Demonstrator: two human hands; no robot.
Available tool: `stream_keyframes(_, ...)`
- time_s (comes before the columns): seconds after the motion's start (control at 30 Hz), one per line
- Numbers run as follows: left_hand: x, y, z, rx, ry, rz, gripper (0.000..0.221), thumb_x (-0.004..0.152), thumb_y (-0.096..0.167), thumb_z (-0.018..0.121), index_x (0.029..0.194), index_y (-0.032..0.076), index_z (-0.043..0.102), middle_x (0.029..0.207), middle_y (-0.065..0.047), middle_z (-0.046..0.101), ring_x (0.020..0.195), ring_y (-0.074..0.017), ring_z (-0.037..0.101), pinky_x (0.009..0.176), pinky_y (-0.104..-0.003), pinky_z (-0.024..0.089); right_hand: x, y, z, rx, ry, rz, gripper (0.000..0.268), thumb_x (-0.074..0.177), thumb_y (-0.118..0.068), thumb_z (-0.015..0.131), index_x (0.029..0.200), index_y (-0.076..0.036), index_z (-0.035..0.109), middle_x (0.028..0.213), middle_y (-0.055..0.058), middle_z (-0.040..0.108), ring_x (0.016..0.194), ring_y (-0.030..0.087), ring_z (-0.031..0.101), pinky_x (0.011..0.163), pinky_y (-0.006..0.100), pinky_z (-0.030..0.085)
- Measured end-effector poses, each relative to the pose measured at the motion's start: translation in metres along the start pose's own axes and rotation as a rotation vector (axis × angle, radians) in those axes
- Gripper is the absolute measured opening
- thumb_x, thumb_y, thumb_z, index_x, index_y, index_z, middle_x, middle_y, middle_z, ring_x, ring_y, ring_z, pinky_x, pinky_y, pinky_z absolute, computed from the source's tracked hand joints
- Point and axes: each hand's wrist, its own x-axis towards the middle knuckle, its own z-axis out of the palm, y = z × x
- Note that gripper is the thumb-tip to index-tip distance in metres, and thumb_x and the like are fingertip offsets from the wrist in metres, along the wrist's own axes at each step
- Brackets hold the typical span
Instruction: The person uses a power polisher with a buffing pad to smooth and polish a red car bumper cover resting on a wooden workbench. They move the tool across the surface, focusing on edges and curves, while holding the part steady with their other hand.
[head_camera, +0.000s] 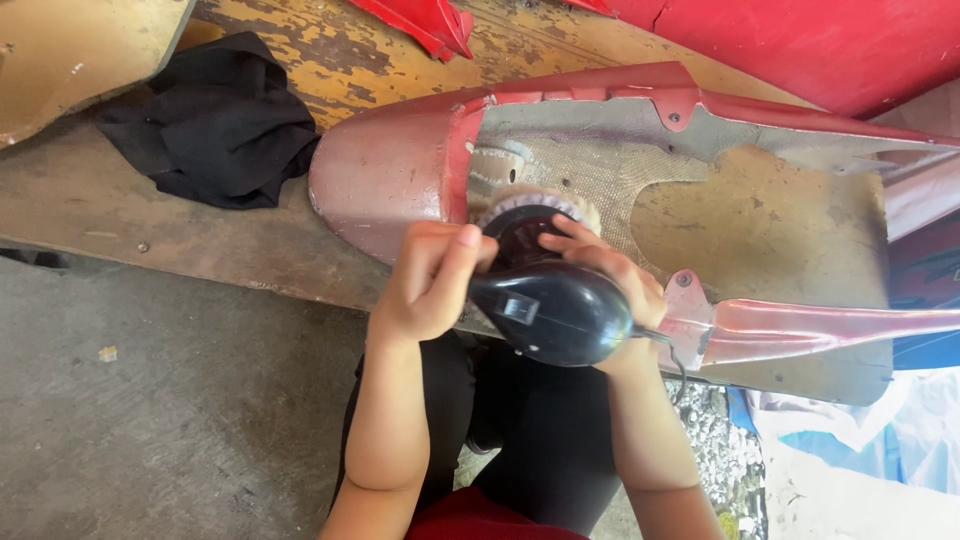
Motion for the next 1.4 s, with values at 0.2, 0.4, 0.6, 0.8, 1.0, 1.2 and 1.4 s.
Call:
stream_keyframes(0.2,0.000,0.009,0.005,-0.058,-0.126,-0.040,0.046,0.113,0.016,0.037,0.070,0.001,0.041,0.062,-0.009,0.036,0.054,-0.0208,0.038,0.058,-0.037,0.034,-0.032,0.010,-0.002,-0.008,0.019,-0.001,0.031,0.091,-0.008,0.078,0.109,0.006,0.058,0.105,0.020,0.068,0.113,0.041,0.073,0.110,0.062,0.054)
stream_keyframes(0.4,0.006,0.012,0.016,0.013,-0.133,0.071,0.042,0.112,0.015,0.039,0.074,0.000,0.044,0.064,-0.012,0.043,0.057,-0.0264,0.046,0.060,-0.038,0.038,-0.055,0.049,-0.026,0.352,0.028,0.229,0.026,0.101,-0.014,0.053,0.105,0.012,0.053,0.117,0.036,0.062,0.120,0.053,0.057,0.106,0.064,0.045)
stream_keyframes(0.6,-0.003,0.009,-0.004,0.070,0.001,0.100,0.044,0.112,0.015,0.037,0.071,0.001,0.042,0.062,-0.011,0.040,0.055,-0.0273,0.044,0.061,-0.039,0.036,-0.007,0.003,0.007,-0.177,0.039,-0.042,0.024,0.092,-0.003,0.069,0.106,0.011,0.057,0.110,0.032,0.070,0.111,0.054,0.072,0.100,0.052,0.059)
stream_keyframes(0.8,0.002,0.019,0.008,0.033,-0.162,-0.017,0.042,0.110,0.011,0.040,0.070,0.000,0.042,0.062,-0.011,0.039,0.054,-0.0281,0.043,0.059,-0.040,0.038,-0.053,0.022,-0.011,0.215,0.085,0.117,0.028,0.107,-0.017,0.056,0.113,0.011,0.056,0.121,0.037,0.065,0.122,0.048,0.066,0.113,0.057,0.055)
stream_keyframes(1.0,0.006,0.014,0.017,0.029,-0.077,0.129,0.039,0.110,0.011,0.040,0.072,0.002,0.043,0.064,-0.010,0.043,0.058,-0.0294,0.048,0.062,-0.041,0.040,-0.098,0.087,-0.049,0.692,0.052,0.446,0.040,0.105,-0.022,0.046,0.120,0.015,0.051,0.145,0.046,0.045,0.143,0.052,0.045,0.110,0.056,0.047)
stream_keyframes(1.2,-0.003,0.012,0.000,0.087,-0.038,0.168,0.041,0.109,0.011,0.038,0.069,0.003,0.038,0.063,-0.009,0.038,0.056,-0.0295,0.042,0.061,-0.042,0.036,-0.041,0.034,-0.003,-0.095,0.032,-0.024,0.036,0.103,-0.022,0.058,0.109,0.013,0.052,0.115,0.044,0.063,0.121,0.059,0.064,0.106,0.064,0.056)
stream_keyframes(1.4,0.004,0.017,0.017,0.045,-0.136,0.117,0.038,0.109,0.011,0.041,0.072,0.002,0.044,0.065,-0.010,0.043,0.058,-0.0309,0.049,0.061,-0.041,0.040,-0.082,0.041,-0.020,0.380,0.149,0.220,0.040,0.108,-0.025,0.046,0.116,0.014,0.050,0.137,0.051,0.048,0.127,0.055,0.059,0.097,0.059,0.059)
